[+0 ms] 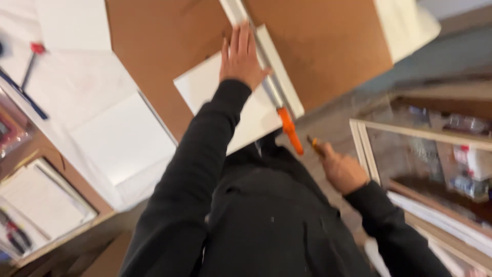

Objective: Cutting pieces of foam board to size using a utility knife and a straight edge guide.

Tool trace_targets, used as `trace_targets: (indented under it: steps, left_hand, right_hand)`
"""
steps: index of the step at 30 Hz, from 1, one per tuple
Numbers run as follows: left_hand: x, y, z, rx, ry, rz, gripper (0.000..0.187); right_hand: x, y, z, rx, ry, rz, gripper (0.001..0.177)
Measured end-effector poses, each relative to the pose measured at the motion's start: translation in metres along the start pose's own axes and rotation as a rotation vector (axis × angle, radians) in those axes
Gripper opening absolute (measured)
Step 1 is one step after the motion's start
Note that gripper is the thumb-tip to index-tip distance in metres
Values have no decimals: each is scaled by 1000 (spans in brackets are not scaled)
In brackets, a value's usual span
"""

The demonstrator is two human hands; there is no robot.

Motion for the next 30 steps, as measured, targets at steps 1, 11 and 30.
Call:
trace_targets:
  steps: [1, 11, 30]
  left_hand:
    - [-1, 6, -5, -24, 11, -6, 118]
    - [-2, 3, 2, 59, 55, -45, 120]
    - [4, -17, -2, -37, -4, 5, 118]
  right_hand:
    - [-6, -3, -9, -11, 23, 7, 40]
    - [-52, -73, 84, 264, -84, 23, 43]
    - [-65, -100, 209, 312, -195, 7, 43]
Point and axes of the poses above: each hand's wrist, its own z-axis towards the middle knuckle, its own y-axis out of the palm, x = y × z, the point moved 2 cm from there along z, towards the middle knuckle, and after that the axes turned 14 degrees about -y, right-handed, at the moved point
